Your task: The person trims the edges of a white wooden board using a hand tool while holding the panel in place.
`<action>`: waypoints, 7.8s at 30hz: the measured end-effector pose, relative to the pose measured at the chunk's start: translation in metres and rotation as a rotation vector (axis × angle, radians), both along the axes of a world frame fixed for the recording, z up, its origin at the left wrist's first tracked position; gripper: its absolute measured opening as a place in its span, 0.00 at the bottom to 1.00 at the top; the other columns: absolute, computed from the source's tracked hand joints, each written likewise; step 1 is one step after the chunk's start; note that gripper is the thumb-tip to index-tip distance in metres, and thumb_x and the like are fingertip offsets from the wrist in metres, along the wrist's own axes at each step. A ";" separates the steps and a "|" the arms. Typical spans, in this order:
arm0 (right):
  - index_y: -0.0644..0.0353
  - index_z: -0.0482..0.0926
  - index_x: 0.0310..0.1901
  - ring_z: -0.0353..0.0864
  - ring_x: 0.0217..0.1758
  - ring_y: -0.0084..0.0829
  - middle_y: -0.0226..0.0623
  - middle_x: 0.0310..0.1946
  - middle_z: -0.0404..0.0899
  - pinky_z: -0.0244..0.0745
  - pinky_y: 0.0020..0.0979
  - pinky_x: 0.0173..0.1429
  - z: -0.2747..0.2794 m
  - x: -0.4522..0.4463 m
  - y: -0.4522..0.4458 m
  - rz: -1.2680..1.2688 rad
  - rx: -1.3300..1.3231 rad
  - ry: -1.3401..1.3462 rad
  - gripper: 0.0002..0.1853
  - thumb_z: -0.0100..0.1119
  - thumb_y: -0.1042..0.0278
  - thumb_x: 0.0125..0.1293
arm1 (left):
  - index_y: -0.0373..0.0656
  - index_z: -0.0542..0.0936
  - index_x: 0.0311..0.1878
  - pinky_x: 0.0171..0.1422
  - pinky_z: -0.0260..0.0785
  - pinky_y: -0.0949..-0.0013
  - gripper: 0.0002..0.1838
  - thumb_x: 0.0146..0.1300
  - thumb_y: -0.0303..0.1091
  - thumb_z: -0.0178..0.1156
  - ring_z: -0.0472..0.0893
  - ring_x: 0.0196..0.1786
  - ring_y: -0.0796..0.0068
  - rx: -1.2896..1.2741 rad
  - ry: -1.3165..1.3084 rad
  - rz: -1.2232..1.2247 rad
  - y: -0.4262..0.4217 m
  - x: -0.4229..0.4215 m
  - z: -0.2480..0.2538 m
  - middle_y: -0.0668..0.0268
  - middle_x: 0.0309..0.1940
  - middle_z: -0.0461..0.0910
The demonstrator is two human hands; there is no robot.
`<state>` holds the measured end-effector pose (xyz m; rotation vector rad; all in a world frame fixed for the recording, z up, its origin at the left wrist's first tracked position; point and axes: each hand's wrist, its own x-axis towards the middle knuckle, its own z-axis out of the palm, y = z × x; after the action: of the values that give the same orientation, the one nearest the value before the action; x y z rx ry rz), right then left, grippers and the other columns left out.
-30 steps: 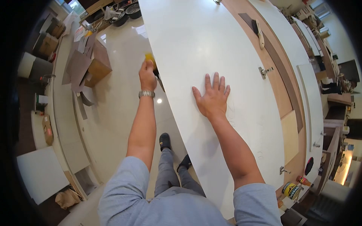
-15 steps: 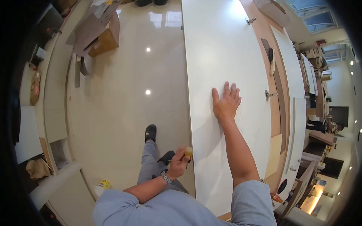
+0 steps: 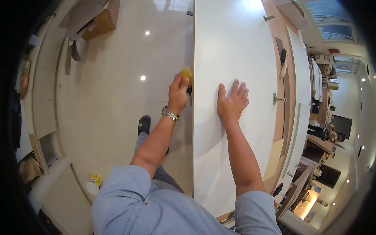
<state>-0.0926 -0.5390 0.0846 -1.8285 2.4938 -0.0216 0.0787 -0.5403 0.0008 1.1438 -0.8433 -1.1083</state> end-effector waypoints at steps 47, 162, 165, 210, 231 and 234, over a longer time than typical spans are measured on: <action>0.58 0.51 0.81 0.38 0.86 0.55 0.55 0.81 0.45 0.33 0.59 0.84 -0.007 0.009 -0.091 0.079 0.013 0.020 0.47 0.36 0.27 0.74 | 0.38 0.77 0.65 0.64 0.73 0.64 0.19 0.73 0.27 0.60 0.79 0.61 0.60 0.096 0.158 -0.508 0.274 -0.001 0.015 0.56 0.59 0.77; 0.56 0.50 0.82 0.32 0.87 0.53 0.54 0.83 0.40 0.26 0.55 0.84 0.014 0.034 -0.182 0.090 0.113 -0.002 0.47 0.42 0.30 0.73 | 0.35 0.79 0.58 0.49 0.74 0.64 0.13 0.75 0.29 0.56 0.80 0.43 0.64 0.018 -0.245 -0.190 -0.112 0.048 0.026 0.58 0.46 0.80; 0.57 0.51 0.81 0.33 0.86 0.55 0.57 0.82 0.41 0.28 0.57 0.84 0.009 0.030 -0.188 0.095 0.114 0.008 0.48 0.44 0.29 0.72 | 0.35 0.79 0.59 0.56 0.73 0.64 0.15 0.75 0.32 0.58 0.79 0.50 0.62 0.031 -0.072 -0.339 -0.034 0.047 0.017 0.56 0.50 0.80; 0.58 0.53 0.81 0.39 0.86 0.55 0.57 0.81 0.45 0.33 0.55 0.84 -0.004 0.073 -0.297 0.157 -0.003 0.008 0.48 0.37 0.26 0.73 | 0.35 0.78 0.63 0.59 0.73 0.65 0.19 0.68 0.21 0.58 0.80 0.55 0.60 -0.035 -0.107 -0.311 0.001 0.035 -0.003 0.57 0.54 0.80; 0.60 0.51 0.81 0.37 0.86 0.56 0.58 0.82 0.43 0.32 0.54 0.85 -0.002 0.076 -0.297 0.141 0.030 -0.003 0.48 0.39 0.28 0.74 | 0.38 0.79 0.63 0.59 0.75 0.66 0.17 0.76 0.34 0.56 0.84 0.53 0.65 -0.197 -0.246 0.092 -0.367 0.062 -0.021 0.58 0.53 0.84; 0.59 0.51 0.81 0.37 0.86 0.55 0.58 0.82 0.43 0.32 0.55 0.85 -0.001 0.075 -0.297 0.144 0.032 0.000 0.48 0.38 0.28 0.74 | 0.38 0.79 0.63 0.60 0.74 0.65 0.18 0.76 0.36 0.56 0.84 0.54 0.62 -0.206 -0.280 0.120 -0.417 0.074 -0.018 0.57 0.53 0.84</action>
<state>-0.0174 -0.8365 0.0832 -1.9901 2.3409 0.0230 0.1530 -0.9575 -0.0174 1.1748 -1.0654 -0.7533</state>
